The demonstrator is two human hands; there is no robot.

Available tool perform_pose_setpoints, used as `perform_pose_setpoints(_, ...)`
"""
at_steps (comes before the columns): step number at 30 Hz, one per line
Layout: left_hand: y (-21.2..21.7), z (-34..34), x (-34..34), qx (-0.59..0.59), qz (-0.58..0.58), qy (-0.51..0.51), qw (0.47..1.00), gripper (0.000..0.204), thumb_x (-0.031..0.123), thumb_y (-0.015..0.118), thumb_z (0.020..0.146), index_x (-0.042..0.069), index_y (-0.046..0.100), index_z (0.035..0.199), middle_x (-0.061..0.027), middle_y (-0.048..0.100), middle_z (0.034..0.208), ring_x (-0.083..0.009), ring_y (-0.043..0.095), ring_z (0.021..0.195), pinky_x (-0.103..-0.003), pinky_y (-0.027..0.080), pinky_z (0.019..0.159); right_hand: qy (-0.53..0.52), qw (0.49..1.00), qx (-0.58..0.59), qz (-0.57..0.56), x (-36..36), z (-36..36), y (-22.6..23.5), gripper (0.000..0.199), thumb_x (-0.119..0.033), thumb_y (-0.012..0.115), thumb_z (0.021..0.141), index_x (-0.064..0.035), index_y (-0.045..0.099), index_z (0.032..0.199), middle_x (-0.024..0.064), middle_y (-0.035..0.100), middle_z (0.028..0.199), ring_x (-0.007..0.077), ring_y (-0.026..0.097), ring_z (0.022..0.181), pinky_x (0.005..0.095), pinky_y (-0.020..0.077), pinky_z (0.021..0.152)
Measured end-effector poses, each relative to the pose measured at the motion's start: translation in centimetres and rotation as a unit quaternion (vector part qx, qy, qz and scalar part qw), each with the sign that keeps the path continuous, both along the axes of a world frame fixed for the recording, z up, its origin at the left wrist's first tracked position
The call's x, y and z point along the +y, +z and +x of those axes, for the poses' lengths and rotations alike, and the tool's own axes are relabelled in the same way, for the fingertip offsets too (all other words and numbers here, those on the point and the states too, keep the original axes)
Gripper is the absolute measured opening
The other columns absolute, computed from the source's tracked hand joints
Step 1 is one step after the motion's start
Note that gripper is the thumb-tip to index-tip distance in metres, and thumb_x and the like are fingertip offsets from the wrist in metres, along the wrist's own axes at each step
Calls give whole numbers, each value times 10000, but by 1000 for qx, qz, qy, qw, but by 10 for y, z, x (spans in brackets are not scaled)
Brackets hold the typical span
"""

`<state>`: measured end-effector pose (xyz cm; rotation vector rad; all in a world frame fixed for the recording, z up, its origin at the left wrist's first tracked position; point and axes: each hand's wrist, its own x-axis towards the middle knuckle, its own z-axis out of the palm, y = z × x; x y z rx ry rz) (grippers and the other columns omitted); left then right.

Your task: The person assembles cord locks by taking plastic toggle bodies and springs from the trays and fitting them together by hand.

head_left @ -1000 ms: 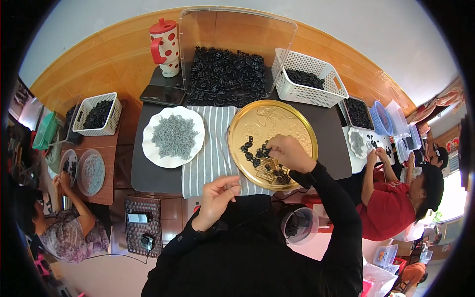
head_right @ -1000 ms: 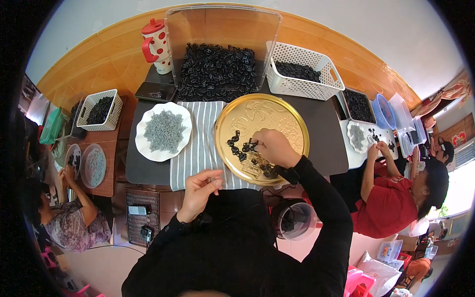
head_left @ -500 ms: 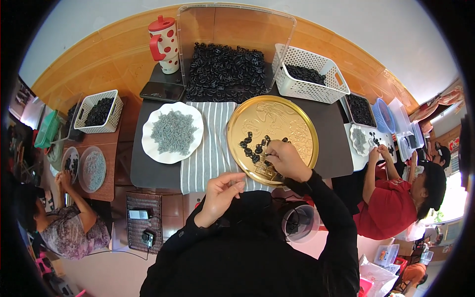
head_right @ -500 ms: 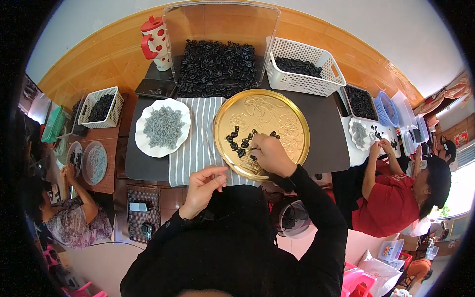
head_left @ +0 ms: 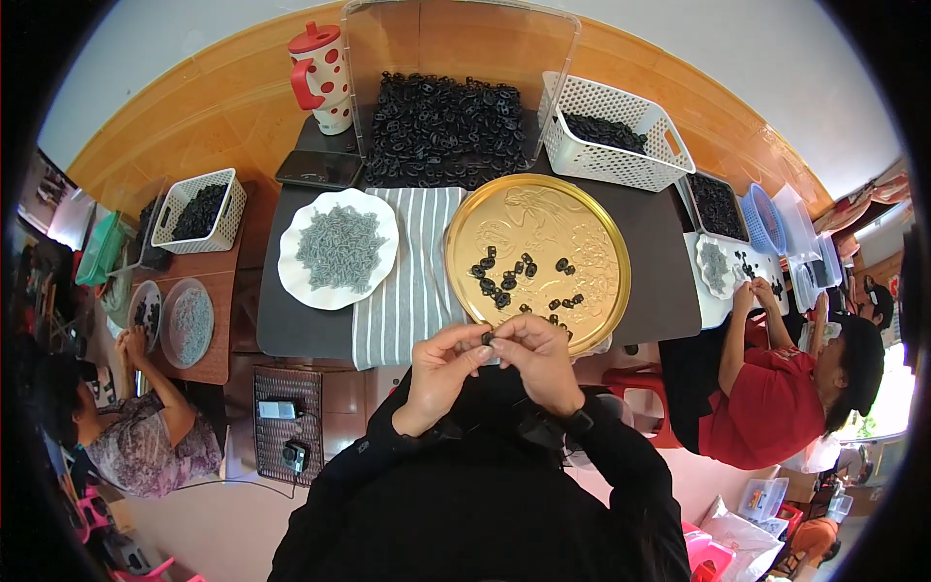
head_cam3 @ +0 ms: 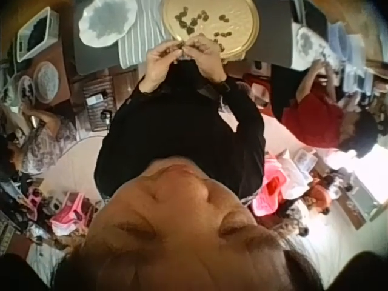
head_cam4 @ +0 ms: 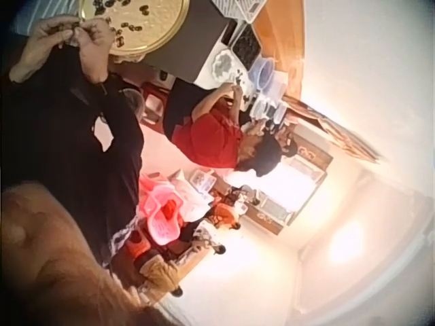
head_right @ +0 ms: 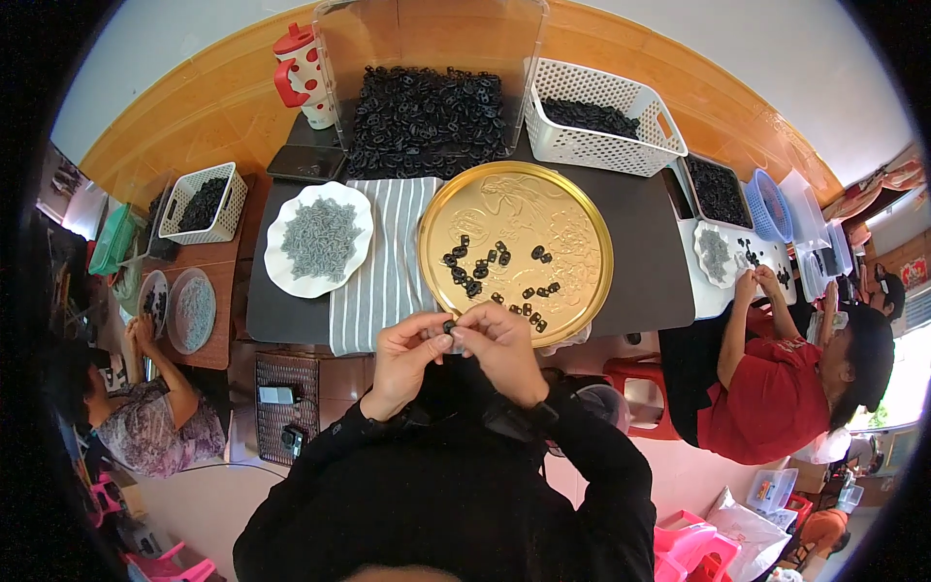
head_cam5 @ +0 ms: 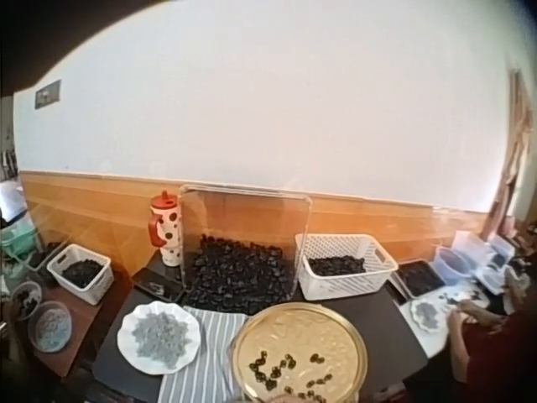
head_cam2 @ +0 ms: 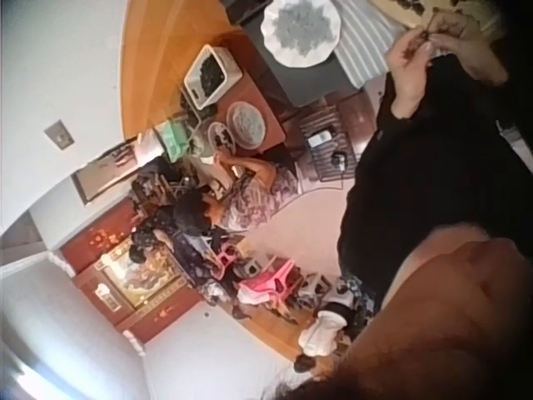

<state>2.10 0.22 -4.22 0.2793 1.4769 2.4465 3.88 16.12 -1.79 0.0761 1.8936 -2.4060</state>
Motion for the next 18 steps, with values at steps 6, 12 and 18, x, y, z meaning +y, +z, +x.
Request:
perform_pose_setpoints(6, 12, -6, -13, 5, -43, 12, 999, 196, -43, 615, 841, -15, 670, 1027, -45, 580, 843, -90, 550, 723, -215, 444, 587, -76, 916, 218, 328, 11, -12, 9, 44, 55, 594, 804, 20, 590, 830, 92, 606, 776, 198, 598, 681, 284, 460, 588)
perform_pose_setpoints(12, 10, -34, -37, 248, -368, 34, 895, 189, -45, 618, 794, -29, 665, 976, -105, 557, 812, -202, 569, 709, -305, 445, 607, 72, 739, 309, 595, 35, -30, 25, 93, 7, 572, 681, -19, 555, 769, 127, 542, 758, 309, 549, 734, 384, 452, 661)
perform_pose_setpoints(18, 16, -34, -32, 305, -458, 76, 832, 216, -43, 612, 757, -23, 638, 970, -169, 528, 823, -356, 548, 732, -418, 451, 643, 141, 651, 370, 648, 22, -36, 23, 147, -35, 578, 655, -23, 537, 796, 118, 539, 742, 291, 546, 731, 380, 448, 660)
